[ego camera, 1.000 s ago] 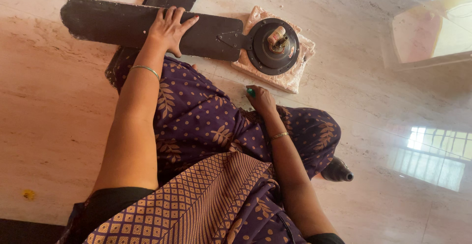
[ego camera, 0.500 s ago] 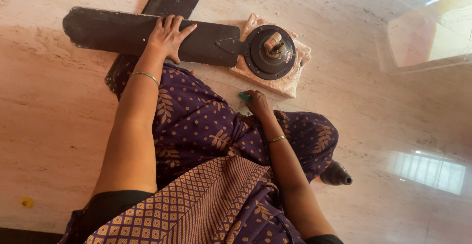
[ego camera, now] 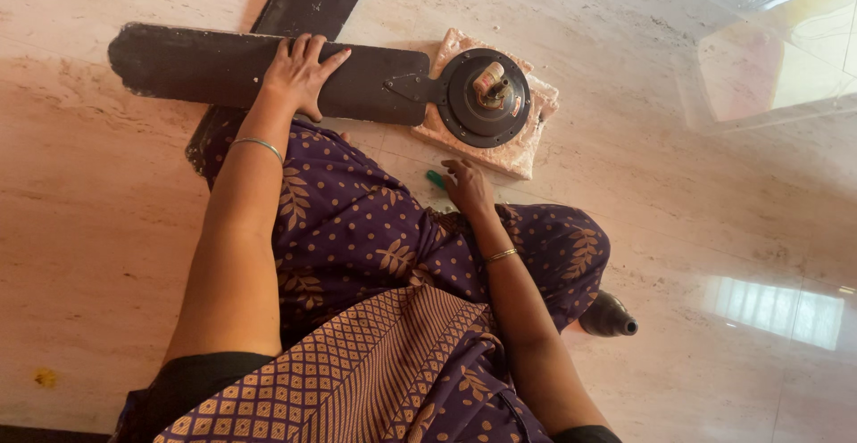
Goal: The person sits on the floor and uses a screwdriver to loosen and remove screws from the central hub of a ceiling fan. They detach one fan blade and set it aside, then continue to loosen additional screws on the hub.
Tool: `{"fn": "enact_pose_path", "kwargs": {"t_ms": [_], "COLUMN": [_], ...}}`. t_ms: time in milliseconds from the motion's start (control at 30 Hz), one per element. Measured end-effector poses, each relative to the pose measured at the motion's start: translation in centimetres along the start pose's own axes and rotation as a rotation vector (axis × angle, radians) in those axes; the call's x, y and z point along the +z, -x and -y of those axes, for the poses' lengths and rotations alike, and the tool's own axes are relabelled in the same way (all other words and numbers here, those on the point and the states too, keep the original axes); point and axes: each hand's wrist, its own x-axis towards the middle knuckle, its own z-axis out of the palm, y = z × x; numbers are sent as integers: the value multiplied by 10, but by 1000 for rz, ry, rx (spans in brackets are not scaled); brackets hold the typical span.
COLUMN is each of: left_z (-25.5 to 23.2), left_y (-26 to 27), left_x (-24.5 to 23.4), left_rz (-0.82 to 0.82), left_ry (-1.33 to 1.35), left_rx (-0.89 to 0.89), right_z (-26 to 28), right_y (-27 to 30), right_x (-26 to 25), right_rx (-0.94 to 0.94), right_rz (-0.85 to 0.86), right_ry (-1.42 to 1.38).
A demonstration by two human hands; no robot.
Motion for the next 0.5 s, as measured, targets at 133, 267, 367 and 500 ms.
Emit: {"fn": "enact_pose_path", "kwargs": {"t_ms": [133,267,367,500], "left_z": [0,0,0,-1], "left_y": [2,4,5,8], "left_x": [0,2,3,5], "left_rz": [-11,-49,-70,-89], "left_ry": [7,-20,-33,-35], "left_rx": [5,14,18,15], "right_z": [6,-22,-67,-130], "right_y": [-5,-15,-29,-36], "right_x": [-29,-71,-109,-129], "right_rx": [27,94,57,166], "right_rz": [-123,-307,-409,-484], "right_ry": [-56,-52,43,70]}}
